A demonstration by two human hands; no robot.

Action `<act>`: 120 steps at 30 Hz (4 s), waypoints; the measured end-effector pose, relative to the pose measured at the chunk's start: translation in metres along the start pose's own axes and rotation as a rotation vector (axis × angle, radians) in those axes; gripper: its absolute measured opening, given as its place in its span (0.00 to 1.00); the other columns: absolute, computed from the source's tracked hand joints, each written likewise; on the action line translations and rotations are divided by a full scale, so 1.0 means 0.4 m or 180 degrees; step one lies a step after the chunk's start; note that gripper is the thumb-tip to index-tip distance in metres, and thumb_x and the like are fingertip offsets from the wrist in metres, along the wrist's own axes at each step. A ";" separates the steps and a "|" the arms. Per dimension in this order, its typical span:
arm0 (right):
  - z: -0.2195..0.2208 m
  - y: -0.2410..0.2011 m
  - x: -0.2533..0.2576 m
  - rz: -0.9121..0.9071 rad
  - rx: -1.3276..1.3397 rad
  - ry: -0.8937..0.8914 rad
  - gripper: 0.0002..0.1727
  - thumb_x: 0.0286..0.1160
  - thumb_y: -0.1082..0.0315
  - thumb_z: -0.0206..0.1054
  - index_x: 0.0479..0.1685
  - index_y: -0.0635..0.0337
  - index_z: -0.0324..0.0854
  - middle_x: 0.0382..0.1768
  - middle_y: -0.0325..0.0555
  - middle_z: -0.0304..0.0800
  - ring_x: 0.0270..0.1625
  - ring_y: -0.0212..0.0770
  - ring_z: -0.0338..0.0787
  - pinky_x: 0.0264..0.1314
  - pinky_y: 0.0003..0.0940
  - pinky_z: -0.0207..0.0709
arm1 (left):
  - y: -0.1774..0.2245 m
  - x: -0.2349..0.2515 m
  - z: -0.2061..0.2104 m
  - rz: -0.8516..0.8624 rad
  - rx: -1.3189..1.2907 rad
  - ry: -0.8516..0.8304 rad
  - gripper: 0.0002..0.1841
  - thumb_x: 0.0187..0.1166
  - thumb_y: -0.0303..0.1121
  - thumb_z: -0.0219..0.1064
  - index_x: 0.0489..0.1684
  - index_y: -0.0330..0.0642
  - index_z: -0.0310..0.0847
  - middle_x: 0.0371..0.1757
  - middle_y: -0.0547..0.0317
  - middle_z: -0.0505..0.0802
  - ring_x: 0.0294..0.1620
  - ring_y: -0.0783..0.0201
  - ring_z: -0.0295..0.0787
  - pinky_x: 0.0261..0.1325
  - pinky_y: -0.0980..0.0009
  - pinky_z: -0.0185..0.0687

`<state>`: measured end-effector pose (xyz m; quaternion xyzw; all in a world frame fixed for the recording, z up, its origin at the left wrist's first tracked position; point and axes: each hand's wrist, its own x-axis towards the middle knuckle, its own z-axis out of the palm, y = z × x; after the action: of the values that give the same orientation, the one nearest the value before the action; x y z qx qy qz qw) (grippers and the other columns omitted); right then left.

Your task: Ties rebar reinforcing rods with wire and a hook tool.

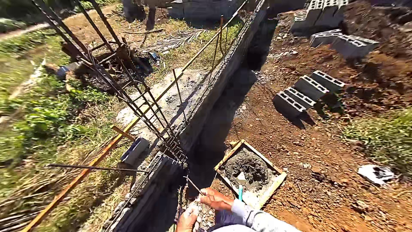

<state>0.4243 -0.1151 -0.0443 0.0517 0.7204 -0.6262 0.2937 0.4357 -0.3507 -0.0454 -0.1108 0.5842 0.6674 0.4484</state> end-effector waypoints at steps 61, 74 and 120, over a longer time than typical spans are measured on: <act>0.464 0.158 0.841 0.0774 0.0114 0.0554 0.22 0.89 0.57 0.56 0.78 0.45 0.78 0.55 0.46 0.93 0.47 0.40 0.92 0.53 0.46 0.87 | 0.055 0.663 -1.073 0.0526 -0.0495 0.1873 0.18 0.90 0.37 0.59 0.74 0.42 0.75 0.41 0.55 0.91 0.30 0.63 0.85 0.31 0.69 0.84; 0.469 0.018 1.029 0.0368 -0.3546 0.0503 0.27 0.86 0.64 0.49 0.83 0.63 0.67 0.33 0.62 0.90 0.40 0.67 0.92 0.45 0.65 0.81 | 0.022 0.671 -1.091 0.0521 -0.0536 0.1800 0.18 0.91 0.38 0.60 0.73 0.41 0.76 0.45 0.50 0.93 0.35 0.59 0.90 0.33 0.67 0.87; 0.469 0.034 1.007 0.0683 -0.2646 0.0719 0.25 0.90 0.58 0.48 0.82 0.49 0.73 0.42 0.60 0.94 0.48 0.65 0.93 0.51 0.67 0.81 | 0.148 0.736 -1.145 -0.0529 0.0884 0.1316 0.10 0.84 0.35 0.64 0.51 0.40 0.84 0.26 0.60 0.89 0.17 0.68 0.79 0.20 0.73 0.76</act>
<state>0.1664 -0.4052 -0.2609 0.0718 0.9291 -0.2397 0.2724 0.0516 -0.6100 -0.3371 -0.2299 0.7383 0.5049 0.3837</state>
